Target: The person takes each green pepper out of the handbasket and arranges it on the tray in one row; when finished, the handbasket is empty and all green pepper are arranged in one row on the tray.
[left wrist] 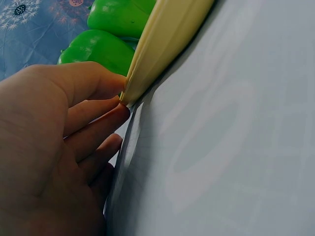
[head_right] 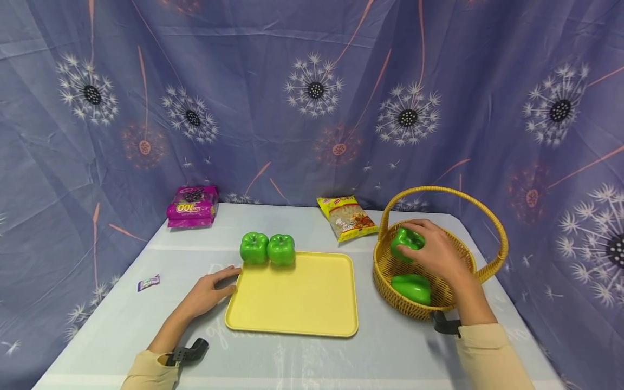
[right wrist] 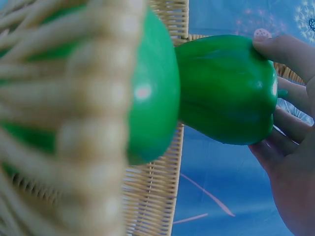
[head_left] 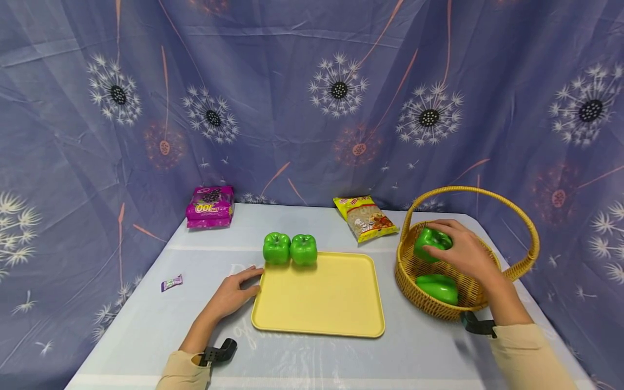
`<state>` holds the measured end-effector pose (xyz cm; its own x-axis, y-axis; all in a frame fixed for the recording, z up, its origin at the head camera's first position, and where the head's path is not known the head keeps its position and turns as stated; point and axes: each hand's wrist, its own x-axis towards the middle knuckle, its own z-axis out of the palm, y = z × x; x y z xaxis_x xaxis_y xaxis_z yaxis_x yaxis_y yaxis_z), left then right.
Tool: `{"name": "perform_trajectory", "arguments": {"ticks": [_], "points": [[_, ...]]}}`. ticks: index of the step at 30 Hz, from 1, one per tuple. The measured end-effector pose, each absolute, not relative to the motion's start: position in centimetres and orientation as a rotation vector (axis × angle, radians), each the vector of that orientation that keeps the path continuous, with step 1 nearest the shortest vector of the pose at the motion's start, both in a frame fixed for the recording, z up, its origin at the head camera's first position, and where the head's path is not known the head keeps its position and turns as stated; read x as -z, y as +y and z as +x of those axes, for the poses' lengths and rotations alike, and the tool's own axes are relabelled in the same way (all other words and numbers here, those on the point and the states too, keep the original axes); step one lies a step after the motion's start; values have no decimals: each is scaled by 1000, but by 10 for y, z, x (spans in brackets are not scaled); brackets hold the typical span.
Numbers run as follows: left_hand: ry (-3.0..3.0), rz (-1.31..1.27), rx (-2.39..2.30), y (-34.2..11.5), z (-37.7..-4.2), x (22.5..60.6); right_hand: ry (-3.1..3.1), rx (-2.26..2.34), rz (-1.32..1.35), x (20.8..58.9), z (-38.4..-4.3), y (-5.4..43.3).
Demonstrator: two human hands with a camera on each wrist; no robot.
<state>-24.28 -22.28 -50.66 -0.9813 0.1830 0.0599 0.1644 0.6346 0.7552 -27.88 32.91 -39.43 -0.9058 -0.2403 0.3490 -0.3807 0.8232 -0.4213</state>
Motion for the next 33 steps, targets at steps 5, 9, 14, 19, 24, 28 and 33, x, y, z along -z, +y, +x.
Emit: {"name": "perform_trajectory", "arguments": {"ticks": [5,9,14,19,24,28,33], "points": [[2819,296,-1295,-223,-243,507,-2718,-728,538,395,-281,321],[2824,304,-1294,-223,-244,507,-2715,-719,573,394,-283,314],[2828,308,-1287,-224,-244,507,-2722,-712,598,391,-285,305],[2819,307,-1291,-224,-244,506,-2741,-704,613,388,-286,297],[2827,305,-1283,-223,-244,505,-2725,-693,633,383,-285,292],[2836,307,-1278,-224,-244,505,-2690,-698,641,378,-285,288],[2837,305,-1275,-224,-244,506,-2679,-714,647,375,-287,279]]}}
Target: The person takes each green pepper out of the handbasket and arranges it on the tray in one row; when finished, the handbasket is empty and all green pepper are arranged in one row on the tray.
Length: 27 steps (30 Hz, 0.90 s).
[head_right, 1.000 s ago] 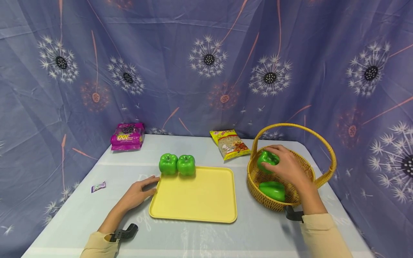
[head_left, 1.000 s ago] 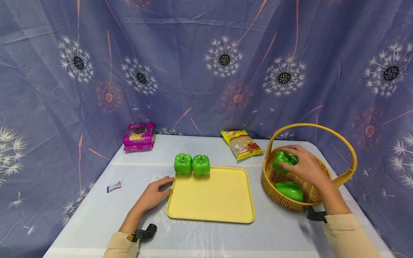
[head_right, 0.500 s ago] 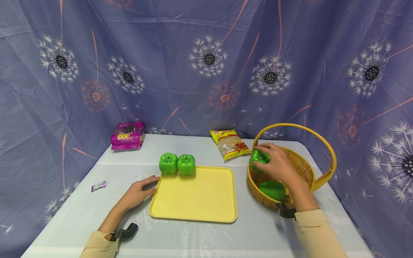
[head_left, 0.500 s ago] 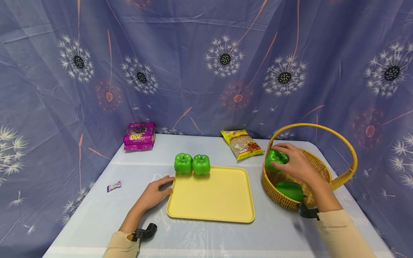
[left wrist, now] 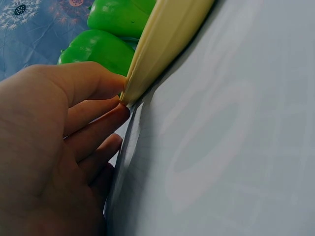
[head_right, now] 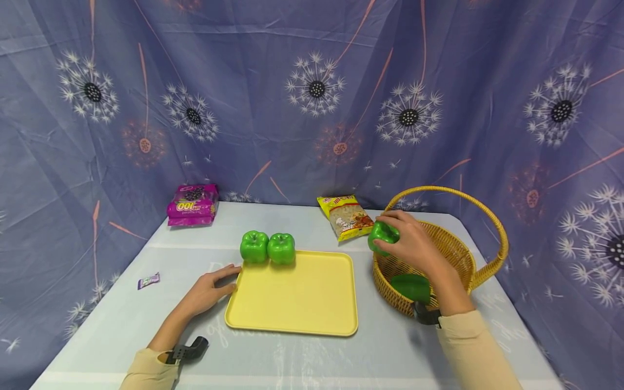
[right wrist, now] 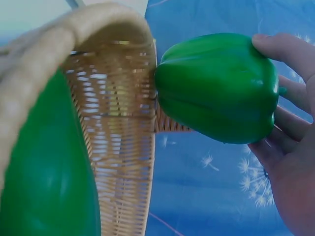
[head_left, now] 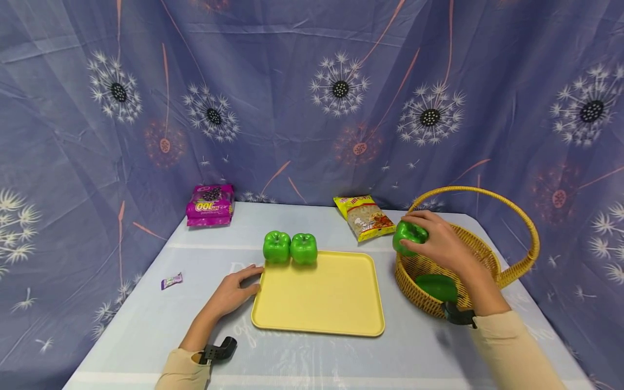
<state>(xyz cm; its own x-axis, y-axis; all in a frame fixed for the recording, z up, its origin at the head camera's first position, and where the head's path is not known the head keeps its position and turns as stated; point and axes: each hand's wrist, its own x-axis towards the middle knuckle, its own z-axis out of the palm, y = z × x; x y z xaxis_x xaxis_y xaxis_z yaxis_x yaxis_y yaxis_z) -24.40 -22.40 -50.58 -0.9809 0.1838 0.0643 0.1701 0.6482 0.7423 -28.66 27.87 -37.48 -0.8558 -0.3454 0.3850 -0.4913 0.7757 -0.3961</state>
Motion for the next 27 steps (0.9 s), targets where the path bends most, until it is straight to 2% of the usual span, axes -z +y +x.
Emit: {"name": "perform_trajectory", "arguments": {"ticks": [27], "points": [[2835,294,-1269,-223,-243,505,-2742,-786,819,390,-307,209]]}}
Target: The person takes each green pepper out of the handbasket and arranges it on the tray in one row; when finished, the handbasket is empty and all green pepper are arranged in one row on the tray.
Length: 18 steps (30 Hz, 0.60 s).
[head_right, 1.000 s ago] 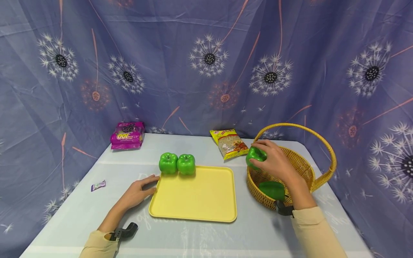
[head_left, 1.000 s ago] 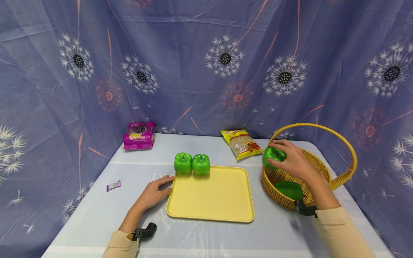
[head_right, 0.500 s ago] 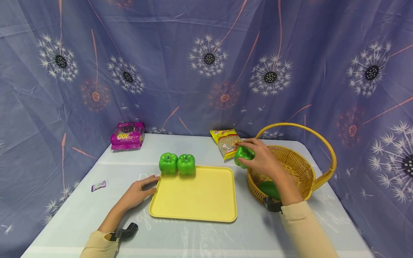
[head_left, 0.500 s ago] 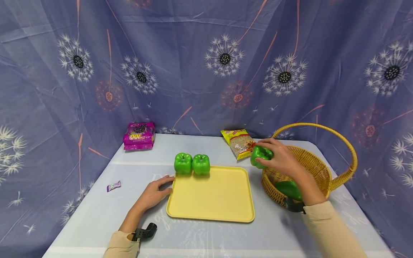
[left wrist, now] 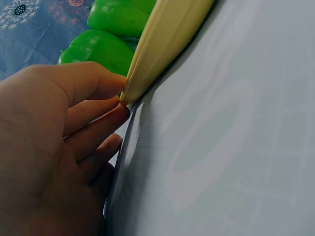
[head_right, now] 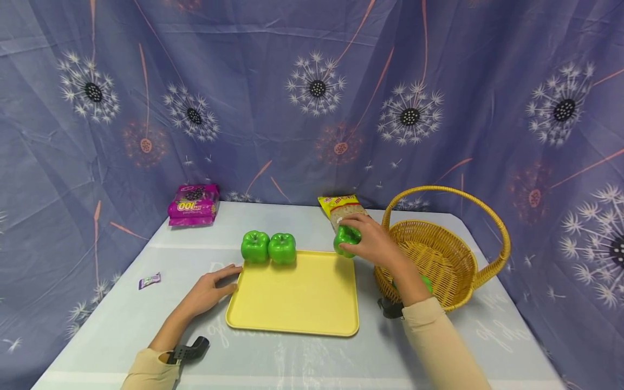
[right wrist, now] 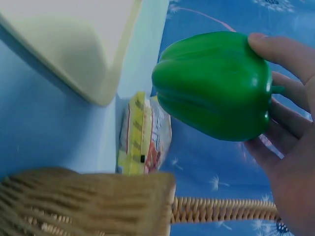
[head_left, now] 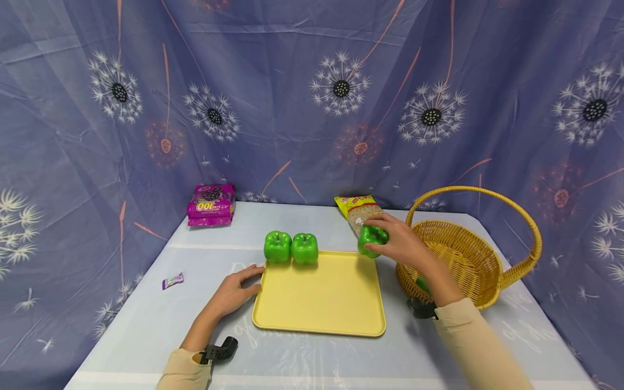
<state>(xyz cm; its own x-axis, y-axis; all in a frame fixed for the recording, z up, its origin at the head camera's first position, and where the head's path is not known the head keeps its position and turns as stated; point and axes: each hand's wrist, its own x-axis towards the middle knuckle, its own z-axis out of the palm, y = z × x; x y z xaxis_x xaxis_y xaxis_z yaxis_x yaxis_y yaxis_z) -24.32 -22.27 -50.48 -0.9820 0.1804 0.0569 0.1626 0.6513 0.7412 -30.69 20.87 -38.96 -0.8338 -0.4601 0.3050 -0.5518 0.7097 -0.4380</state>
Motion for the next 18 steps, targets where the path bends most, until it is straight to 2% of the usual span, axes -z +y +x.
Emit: {"name": "perform_trajectory", "arguments": {"ticks": [7,18], "points": [[2828,300,-1278,-222,-243,503,-2749,-801,933,396,-313,191],[2838,320,-1282,-224,-242,504,-2813,-771,938,412,-323,163]]}}
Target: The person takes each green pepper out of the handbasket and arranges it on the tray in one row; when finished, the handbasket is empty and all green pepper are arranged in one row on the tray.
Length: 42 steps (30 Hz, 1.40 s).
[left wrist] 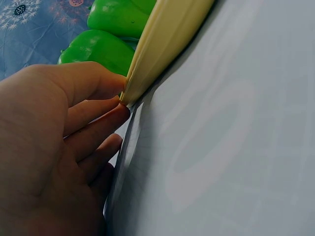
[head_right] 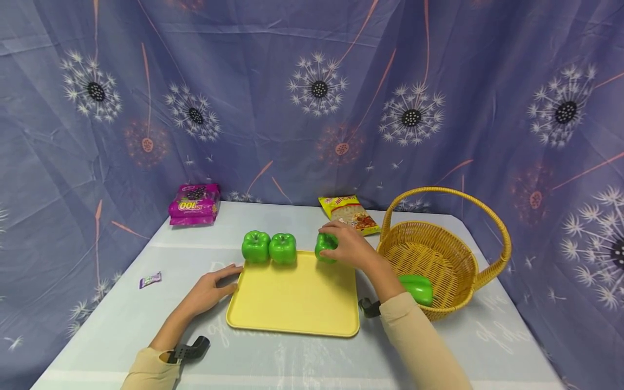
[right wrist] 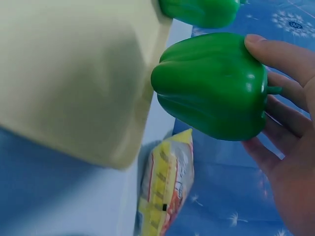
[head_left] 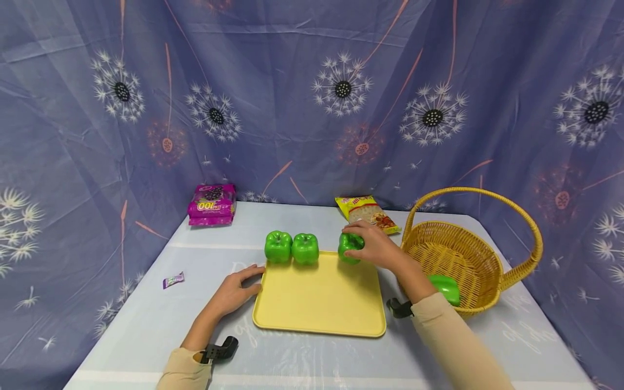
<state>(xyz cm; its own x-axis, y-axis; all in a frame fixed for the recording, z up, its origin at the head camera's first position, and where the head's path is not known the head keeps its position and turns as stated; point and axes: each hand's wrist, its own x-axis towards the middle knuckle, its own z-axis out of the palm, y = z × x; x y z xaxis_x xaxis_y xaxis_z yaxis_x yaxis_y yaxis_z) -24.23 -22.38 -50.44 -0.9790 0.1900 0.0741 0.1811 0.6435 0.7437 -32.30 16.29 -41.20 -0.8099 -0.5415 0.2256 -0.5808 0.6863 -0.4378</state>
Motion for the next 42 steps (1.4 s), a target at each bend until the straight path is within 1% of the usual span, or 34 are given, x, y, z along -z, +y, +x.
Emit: {"name": "perform_trajectory", "arguments": {"ticks": [13,22,28,42], "points": [[2862,300,-1264,-224,-243,506,-2825,-725,984,422,-332,134],[2848,301,-1270,-225,-243,507,-2831,-700,1047,423,-335,120],[2840,298,-1272,-225,-243,506,-2848,-741,1082,425,-336,116],[2843,306,-1256,-222,-242,504,-2870,-714,1045,427,-333,118]]}}
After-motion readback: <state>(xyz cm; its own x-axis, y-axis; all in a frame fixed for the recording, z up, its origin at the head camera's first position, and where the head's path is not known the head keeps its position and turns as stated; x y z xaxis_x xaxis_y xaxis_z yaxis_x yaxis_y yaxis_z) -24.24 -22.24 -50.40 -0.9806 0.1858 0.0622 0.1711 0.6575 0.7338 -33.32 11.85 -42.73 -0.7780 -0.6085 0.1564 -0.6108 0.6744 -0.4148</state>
